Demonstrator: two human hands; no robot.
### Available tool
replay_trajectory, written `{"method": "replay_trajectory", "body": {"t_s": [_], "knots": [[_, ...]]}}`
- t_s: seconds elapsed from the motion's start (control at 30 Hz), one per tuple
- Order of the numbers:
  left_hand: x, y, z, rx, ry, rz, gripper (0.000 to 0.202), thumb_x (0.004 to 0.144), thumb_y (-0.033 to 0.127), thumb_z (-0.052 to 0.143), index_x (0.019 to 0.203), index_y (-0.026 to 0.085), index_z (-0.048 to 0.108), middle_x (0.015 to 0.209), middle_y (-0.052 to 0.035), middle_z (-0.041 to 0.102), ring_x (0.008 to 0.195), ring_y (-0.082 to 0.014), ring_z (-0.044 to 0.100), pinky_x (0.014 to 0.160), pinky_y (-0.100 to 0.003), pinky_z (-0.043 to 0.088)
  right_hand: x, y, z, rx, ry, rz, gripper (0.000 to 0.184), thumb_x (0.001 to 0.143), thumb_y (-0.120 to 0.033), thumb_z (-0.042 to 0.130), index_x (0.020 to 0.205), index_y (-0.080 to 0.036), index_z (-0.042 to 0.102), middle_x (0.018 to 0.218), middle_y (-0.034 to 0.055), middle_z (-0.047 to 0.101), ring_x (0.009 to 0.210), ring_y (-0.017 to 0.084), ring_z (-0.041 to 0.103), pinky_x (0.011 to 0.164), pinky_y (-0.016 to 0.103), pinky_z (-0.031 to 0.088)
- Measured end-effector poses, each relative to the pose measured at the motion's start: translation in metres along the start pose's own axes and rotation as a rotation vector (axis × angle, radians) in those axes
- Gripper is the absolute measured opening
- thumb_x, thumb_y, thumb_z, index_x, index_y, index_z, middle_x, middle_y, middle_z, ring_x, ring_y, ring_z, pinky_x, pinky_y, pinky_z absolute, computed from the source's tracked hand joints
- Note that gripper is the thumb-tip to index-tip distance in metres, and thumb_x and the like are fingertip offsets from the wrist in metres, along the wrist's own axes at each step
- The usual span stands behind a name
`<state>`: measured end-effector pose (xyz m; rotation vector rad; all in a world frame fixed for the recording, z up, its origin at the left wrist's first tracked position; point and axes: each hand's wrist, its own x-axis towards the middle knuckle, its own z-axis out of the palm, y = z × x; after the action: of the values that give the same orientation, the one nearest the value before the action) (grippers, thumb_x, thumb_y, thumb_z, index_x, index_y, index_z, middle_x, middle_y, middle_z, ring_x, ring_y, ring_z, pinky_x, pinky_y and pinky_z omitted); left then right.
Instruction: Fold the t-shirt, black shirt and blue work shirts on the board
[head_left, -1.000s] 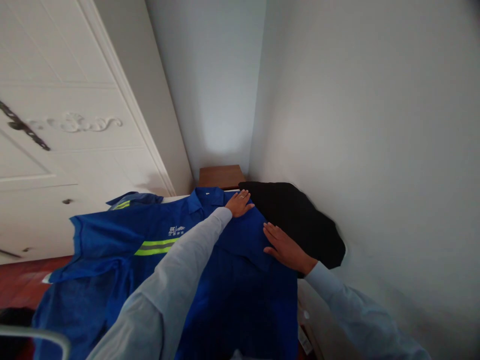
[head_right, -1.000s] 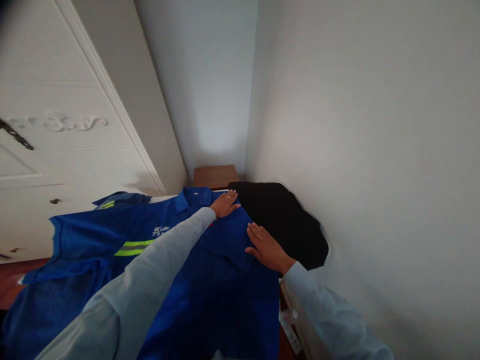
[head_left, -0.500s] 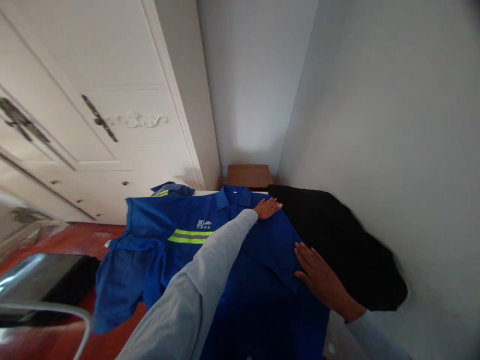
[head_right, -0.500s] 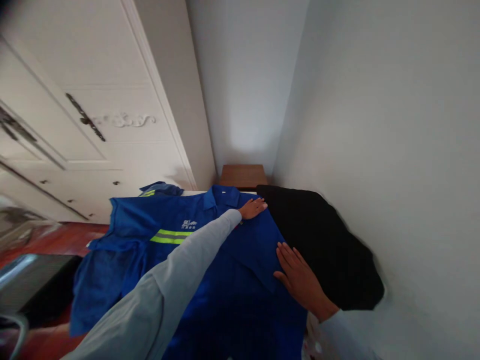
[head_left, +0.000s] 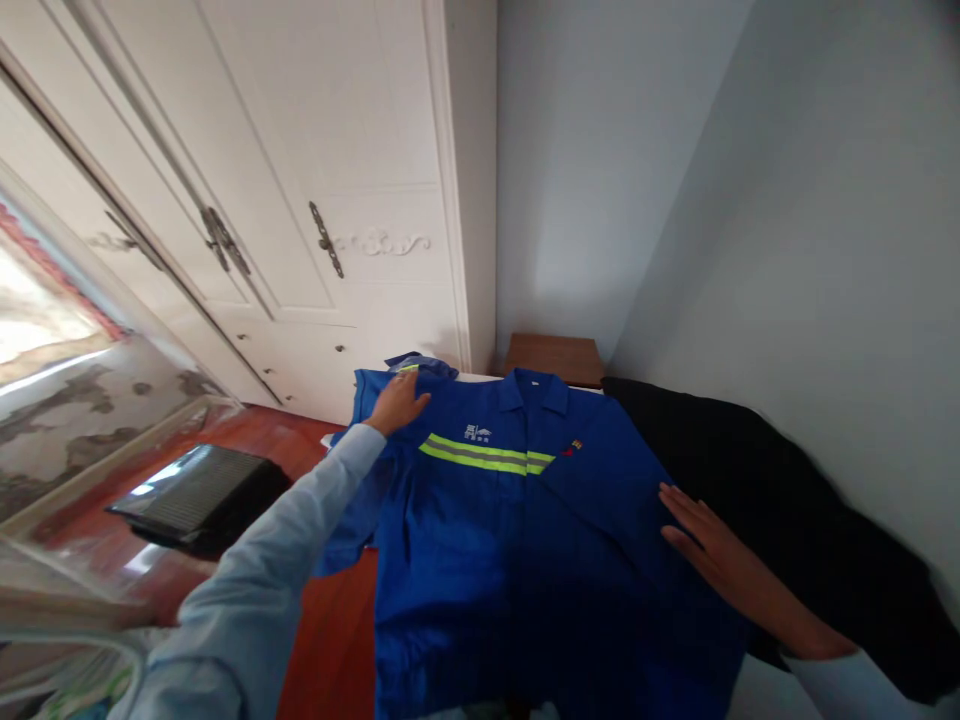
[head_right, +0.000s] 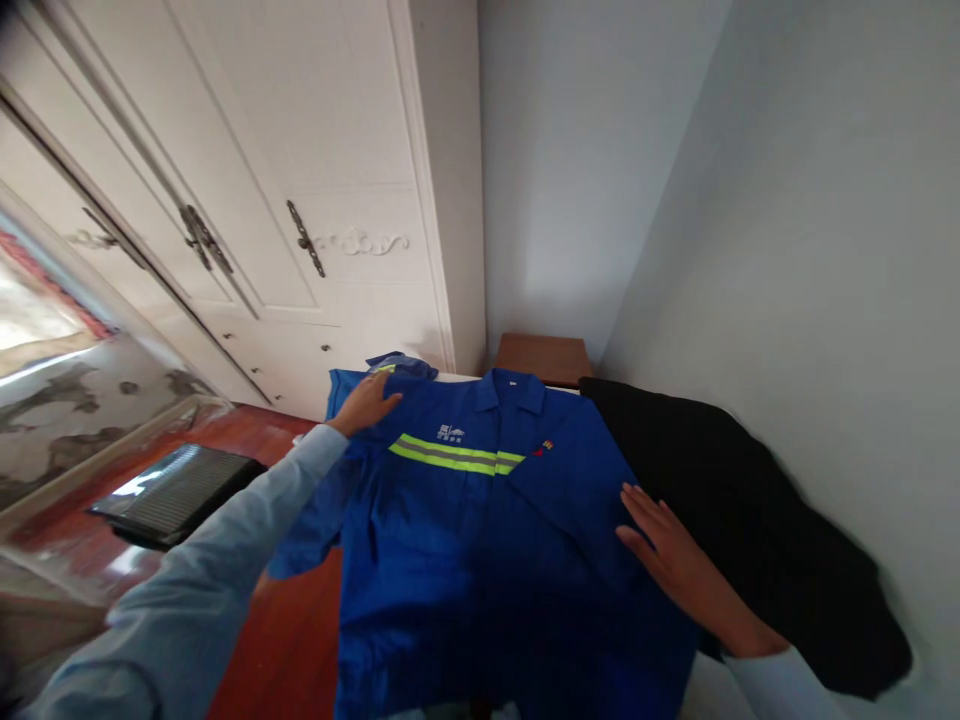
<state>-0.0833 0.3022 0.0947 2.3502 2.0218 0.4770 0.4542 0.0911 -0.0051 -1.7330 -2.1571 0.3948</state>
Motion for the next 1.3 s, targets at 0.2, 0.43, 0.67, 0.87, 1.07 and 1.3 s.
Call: {"method": "replay_trajectory", "body": {"t_s": [0.2,0.43,0.67,0.87,1.07,1.3], "knots": [[-0.049,-0.120,-0.033,-0.225,-0.028,-0.535,0.068,0.077,0.059,0.067,0.121,0.007,0.058,0.130,-0.0286,0.063,0.129,-0.0445,0.054,0.099,-0.050,0.047,0.062,-0.124,-0.018,0.172,-0.194,-0.203,0.071,0.097,-0.067,0.044,0.153,-0.023,0.047,0.159,0.0096,0.042,0.150,0.032,0.034,0.125,0.055,0.024],[-0.062,-0.126,-0.007,-0.545,-0.123,-0.586,0.067,0.058,0.073,0.076,0.087,0.013,0.070,0.085,-0.0096,0.074,0.085,-0.0275,0.070,0.067,-0.030,0.050,0.153,-0.243,0.043,0.400,-0.305,-0.528,0.066,0.095,-0.065,0.054,0.146,-0.025,0.057,0.151,0.0103,0.055,0.142,0.031,0.048,0.121,0.051,0.033],[-0.047,-0.130,-0.004,-0.510,-0.082,-0.657,0.032,0.069,0.046,0.078,0.067,0.015,0.069,0.066,-0.0078,0.070,0.068,-0.0244,0.067,0.057,-0.030,0.046,0.191,-0.286,0.099,0.467,-0.299,-0.587,0.064,0.093,-0.061,0.058,0.144,-0.022,0.058,0.148,0.0131,0.058,0.140,0.030,0.050,0.120,0.048,0.034],[-0.041,-0.114,-0.025,-0.359,0.059,-0.530,0.022,0.079,0.033,0.066,0.087,0.018,0.080,0.089,-0.0093,0.078,0.090,-0.0275,0.071,0.075,-0.033,0.051,0.191,-0.277,0.123,0.567,-0.345,-0.487,0.065,0.090,-0.056,0.065,0.142,-0.018,0.060,0.146,0.0174,0.058,0.135,0.034,0.055,0.116,0.053,0.040],[-0.049,-0.067,-0.057,-0.161,0.223,-0.357,0.032,0.093,0.033,0.053,0.107,0.023,0.079,0.115,-0.0113,0.077,0.106,-0.0287,0.069,0.088,-0.035,0.050,0.193,-0.272,0.138,0.815,-0.366,-0.379,0.062,0.083,-0.054,0.075,0.135,-0.023,0.063,0.143,0.0147,0.061,0.131,0.031,0.059,0.114,0.054,0.042],[-0.071,0.042,-0.069,-0.030,0.153,0.244,0.032,0.102,0.029,0.044,0.109,0.021,0.074,0.109,-0.0103,0.076,0.100,-0.0239,0.071,0.085,-0.032,0.051,0.202,-0.273,0.113,1.452,-0.191,0.053,0.053,0.083,-0.062,0.072,0.125,-0.031,0.063,0.134,0.0062,0.067,0.125,0.028,0.063,0.098,0.053,0.057]]}}
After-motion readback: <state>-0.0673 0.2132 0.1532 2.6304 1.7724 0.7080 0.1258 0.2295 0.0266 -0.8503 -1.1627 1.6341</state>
